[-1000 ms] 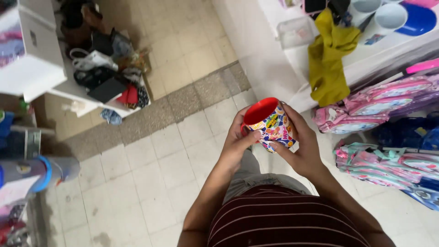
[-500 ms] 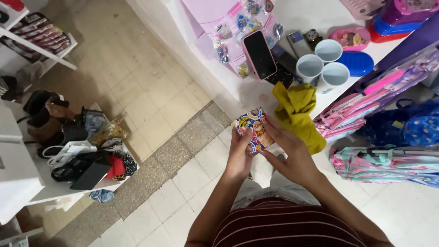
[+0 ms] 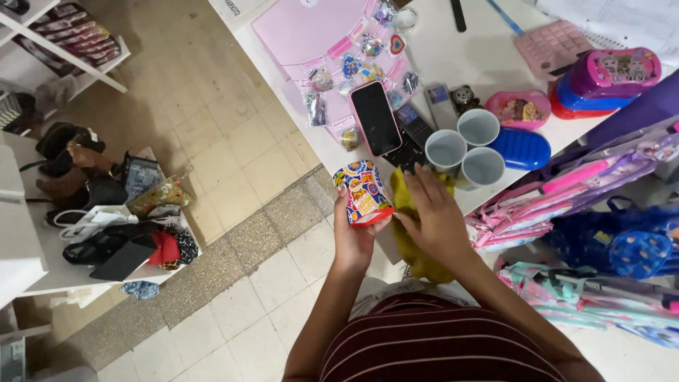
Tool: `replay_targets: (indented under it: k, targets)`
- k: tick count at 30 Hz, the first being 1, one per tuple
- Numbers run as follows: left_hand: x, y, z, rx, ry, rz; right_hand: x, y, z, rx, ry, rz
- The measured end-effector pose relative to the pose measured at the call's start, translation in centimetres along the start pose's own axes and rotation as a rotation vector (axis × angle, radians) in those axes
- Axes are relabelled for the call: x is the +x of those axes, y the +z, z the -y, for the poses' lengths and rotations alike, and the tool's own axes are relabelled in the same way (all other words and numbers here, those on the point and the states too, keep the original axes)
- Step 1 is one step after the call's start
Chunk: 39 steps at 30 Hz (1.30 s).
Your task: Cleaning a red plastic mug with a yellow cloth in a gift shop display area
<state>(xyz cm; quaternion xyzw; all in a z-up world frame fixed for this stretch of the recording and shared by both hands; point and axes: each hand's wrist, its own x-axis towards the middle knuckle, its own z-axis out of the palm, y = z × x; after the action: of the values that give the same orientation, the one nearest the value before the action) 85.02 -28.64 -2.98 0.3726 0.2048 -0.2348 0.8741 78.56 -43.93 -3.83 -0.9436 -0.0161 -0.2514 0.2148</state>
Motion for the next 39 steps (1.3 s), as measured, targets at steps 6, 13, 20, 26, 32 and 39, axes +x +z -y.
replay_targets:
  k: [6, 13, 20, 26, 32, 39]
  targets:
    - [-0.2, 2.3, 3.4, 0.015, 0.098, -0.077, -0.1, 5.0, -3.5, -0.145, -0.004, 0.160]
    - [-0.1, 2.5, 2.6, 0.093, 0.251, -0.175, 1.0, 9.1, -7.6, -0.197, -0.085, 0.145]
    - [3.4, 1.8, 0.9, 0.185, 0.345, -0.205, 8.6, 5.9, -3.9, 0.030, 0.334, 0.611]
    - [5.9, 1.4, -0.5, 0.213, 0.351, -0.148, 8.2, 6.7, -3.8, -0.080, 0.301, 0.544]
    - [8.0, -0.6, -1.1, 0.408, 0.354, 0.061, 6.1, 5.8, -5.1, 0.041, 0.024, 0.099]
    - [4.6, -1.0, -3.1, 0.733, 0.417, 0.400, 4.5, 2.0, -4.6, 0.417, 0.007, -0.250]
